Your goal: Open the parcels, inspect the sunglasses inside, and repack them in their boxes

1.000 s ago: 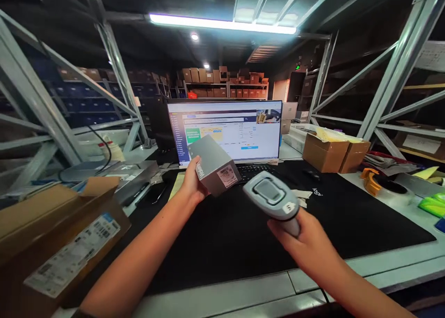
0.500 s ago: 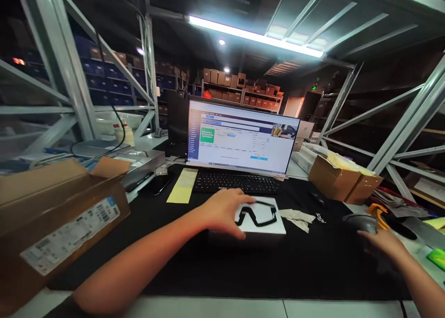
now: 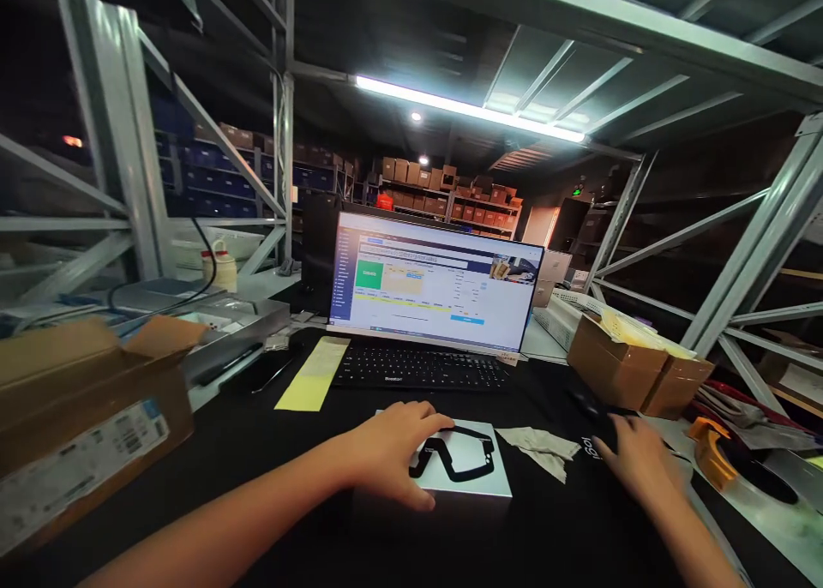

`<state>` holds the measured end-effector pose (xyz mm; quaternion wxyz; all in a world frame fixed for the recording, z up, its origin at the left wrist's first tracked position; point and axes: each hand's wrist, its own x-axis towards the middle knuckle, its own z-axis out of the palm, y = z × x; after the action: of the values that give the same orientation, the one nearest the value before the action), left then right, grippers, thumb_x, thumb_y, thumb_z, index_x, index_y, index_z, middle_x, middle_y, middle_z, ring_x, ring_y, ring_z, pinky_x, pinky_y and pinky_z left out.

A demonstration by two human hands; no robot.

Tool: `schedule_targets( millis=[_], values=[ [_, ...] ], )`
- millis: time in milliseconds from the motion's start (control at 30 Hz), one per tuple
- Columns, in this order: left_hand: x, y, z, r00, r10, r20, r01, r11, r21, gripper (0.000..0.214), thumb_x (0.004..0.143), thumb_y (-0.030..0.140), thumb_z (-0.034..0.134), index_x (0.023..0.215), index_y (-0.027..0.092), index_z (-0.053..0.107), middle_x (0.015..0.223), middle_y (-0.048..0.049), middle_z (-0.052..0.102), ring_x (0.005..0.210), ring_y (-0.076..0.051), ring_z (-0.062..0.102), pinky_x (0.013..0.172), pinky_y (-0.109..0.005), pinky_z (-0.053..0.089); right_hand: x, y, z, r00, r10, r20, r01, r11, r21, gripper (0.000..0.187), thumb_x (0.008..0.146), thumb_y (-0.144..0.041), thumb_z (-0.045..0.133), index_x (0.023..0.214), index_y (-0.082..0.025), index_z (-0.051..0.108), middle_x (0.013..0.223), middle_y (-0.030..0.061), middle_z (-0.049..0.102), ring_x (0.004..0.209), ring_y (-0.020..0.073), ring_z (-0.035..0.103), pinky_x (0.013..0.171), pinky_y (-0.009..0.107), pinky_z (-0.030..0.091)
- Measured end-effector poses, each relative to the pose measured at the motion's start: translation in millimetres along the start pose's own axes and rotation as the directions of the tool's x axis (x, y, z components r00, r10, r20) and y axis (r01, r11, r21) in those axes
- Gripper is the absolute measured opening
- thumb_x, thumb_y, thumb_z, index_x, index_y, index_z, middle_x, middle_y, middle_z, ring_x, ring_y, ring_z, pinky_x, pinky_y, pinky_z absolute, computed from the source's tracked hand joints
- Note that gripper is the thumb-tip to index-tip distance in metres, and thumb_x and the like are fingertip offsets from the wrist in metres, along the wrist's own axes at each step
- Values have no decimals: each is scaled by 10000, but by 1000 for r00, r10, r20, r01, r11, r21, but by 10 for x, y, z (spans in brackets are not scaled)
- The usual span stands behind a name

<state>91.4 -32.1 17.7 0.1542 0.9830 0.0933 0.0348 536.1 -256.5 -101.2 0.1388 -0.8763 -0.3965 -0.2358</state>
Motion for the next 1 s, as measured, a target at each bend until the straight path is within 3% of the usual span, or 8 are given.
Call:
schedule_targets(
  millis=[100, 200, 300, 467, 567, 700, 900, 1000],
  values=[
    [1, 19, -4, 1000, -21, 14, 21, 1000, 9, 923, 621, 584, 815, 1419, 245, 499, 1276, -109, 588, 1128, -342, 576, 989, -473, 479, 331, -145, 432, 1000, -22, 23, 21, 999, 24, 575, 832, -527, 514, 1263, -163, 626, 1270, 189, 604, 1166, 353, 613, 992, 469, 498],
    [-5, 15, -3, 1000, -24, 16, 24, 1000, 8, 921, 633, 599, 794, 1430, 257, 486, 1281, -104, 584, 1120, -342, 575, 973, -475, 489, 578, -166, 755, 1000, 22, 15, -23, 999, 40, 550, 836, -492, 511, 1264, -170, 634, 1274, 182, 602, 1189, 345, 603, 1007, 458, 490],
    [-6, 0, -1, 999, -38, 18, 38, 999, 4, 934, 623, 627, 781, 1434, 275, 481, 1286, -96, 582, 1100, -343, 580, 941, -477, 508, 663, -63, 957, 997, 79, -11, -79, 995, 56, 536, 839, -494, 479, 1233, -169, 642, 1202, 171, 635, 1159, 339, 618, 988, 459, 503],
    [15, -8, 6, 999, -36, 25, 35, 999, 3, 949, 617, 635, 775, 1443, 285, 466, 1284, -87, 583, 1076, -331, 583, 934, -477, 510, 704, 158, 1216, 988, 142, -52, -139, 989, 58, 649, 865, -550, 398, 1346, -148, 565, 1339, 219, 536, 1245, 429, 529, 1000, 558, 467],
    [29, -3, 7, 999, -37, 19, 37, 999, -2, 927, 619, 627, 771, 1427, 278, 480, 1257, -84, 590, 1046, -320, 583, 918, -463, 511, 765, 242, 1351, 995, 104, 13, -104, 993, 56, 618, 860, -497, 396, 1342, -152, 572, 1343, 199, 534, 1260, 389, 539, 1035, 496, 461],
    [34, -2, 4, 999, -34, 15, 34, 999, -20, 895, 629, 621, 764, 1410, 278, 493, 1241, -80, 589, 1034, -310, 578, 913, -452, 508, 790, 310, 1407, 993, 52, 101, -56, 998, 31, 541, 881, -441, 367, 1323, -222, 590, 1339, 154, 544, 1210, 350, 588, 1003, 470, 483],
    [22, 16, 1, 999, -40, 22, 41, 999, -30, 932, 606, 631, 801, 1411, 271, 498, 1253, -92, 593, 1043, -329, 579, 911, -476, 508, 706, 310, 1240, 983, 93, 157, -88, 995, -38, 521, 906, -506, 364, 1331, -282, 565, 1302, 142, 545, 1119, 353, 626, 891, 480, 523],
    [25, -16, -11, 999, -49, 12, 50, 992, -112, 867, 697, 708, 720, 1423, 287, 500, 1271, -97, 601, 1095, -350, 579, 942, -499, 495, 694, 265, 1183, 980, 108, 169, -100, 994, -53, 517, 923, -500, 342, 1348, -292, 550, 1312, 130, 541, 1148, 342, 609, 902, 468, 514]
  ],
)
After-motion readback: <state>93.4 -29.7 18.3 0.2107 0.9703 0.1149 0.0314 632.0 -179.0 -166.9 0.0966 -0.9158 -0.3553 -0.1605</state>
